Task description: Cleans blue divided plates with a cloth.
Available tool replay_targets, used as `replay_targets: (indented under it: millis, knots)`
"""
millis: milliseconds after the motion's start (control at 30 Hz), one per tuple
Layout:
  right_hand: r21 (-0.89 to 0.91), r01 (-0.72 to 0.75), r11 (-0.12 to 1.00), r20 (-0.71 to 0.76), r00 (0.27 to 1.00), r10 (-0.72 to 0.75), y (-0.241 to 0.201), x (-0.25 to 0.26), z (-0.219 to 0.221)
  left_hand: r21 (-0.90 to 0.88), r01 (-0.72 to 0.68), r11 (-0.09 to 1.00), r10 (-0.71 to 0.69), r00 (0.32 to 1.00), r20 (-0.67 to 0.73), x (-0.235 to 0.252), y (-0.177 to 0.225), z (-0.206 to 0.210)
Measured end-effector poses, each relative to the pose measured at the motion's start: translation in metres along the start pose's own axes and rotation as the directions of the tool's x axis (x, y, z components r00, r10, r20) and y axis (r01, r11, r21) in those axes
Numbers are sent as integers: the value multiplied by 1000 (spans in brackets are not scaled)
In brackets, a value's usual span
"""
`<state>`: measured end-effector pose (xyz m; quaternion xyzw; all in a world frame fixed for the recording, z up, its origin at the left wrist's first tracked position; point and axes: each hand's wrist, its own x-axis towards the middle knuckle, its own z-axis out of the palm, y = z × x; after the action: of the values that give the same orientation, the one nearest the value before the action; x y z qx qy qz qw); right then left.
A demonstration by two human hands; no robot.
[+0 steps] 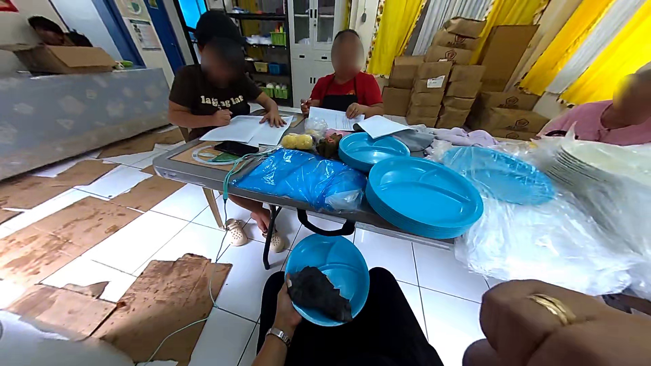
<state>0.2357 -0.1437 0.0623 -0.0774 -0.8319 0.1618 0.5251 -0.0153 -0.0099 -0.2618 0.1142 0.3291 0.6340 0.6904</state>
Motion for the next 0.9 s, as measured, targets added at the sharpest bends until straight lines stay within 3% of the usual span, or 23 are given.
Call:
replay_targets:
  millis: [233,300,400,433,500,567,600,633,667,733,767,833,900]
  knots:
    - [78,-2,997,-50,999,6,18,-2,12,-26,-37,999,37,999,13,0,0,-3]
    - [121,-40,992,-28,999,44,42,-7,27,-16,-37,999,37,999,-6,-3,1,1]
    - [72,-228,971,151,965,215,108,-31,71,4,-61,998,61,998,21,-2,-1,-1]
    - [-6,-337,941,245,912,328,132,-45,87,6,-68,998,68,997,30,-2,-2,-2]
    - [-232,-508,830,441,705,555,174,-78,121,9,-73,997,72,996,55,-1,-2,-2]
    - [-441,-531,724,577,450,682,206,-113,152,-8,-51,999,52,998,39,-2,0,1]
    - [-498,-516,696,605,369,706,216,-130,165,-22,-37,999,37,999,22,-3,0,1]
    - [-521,-499,693,608,353,711,223,-146,175,-33,-26,999,26,1000,8,-3,0,2]
    - [-522,-465,715,584,416,697,228,-162,183,-46,-14,999,14,1000,-3,-4,1,1]
    - [-537,-346,769,469,636,613,239,-186,189,-59,3,998,-3,1000,-3,-5,2,0]
    - [-554,-305,775,411,709,573,244,-193,187,-62,6,998,-6,1000,6,-6,1,0]
    - [-614,-300,730,301,766,568,255,-203,177,-64,-9,998,11,1000,27,-8,-1,-1]
    - [-686,-378,621,164,752,639,267,-213,161,-45,-33,998,33,999,0,-8,-1,0]
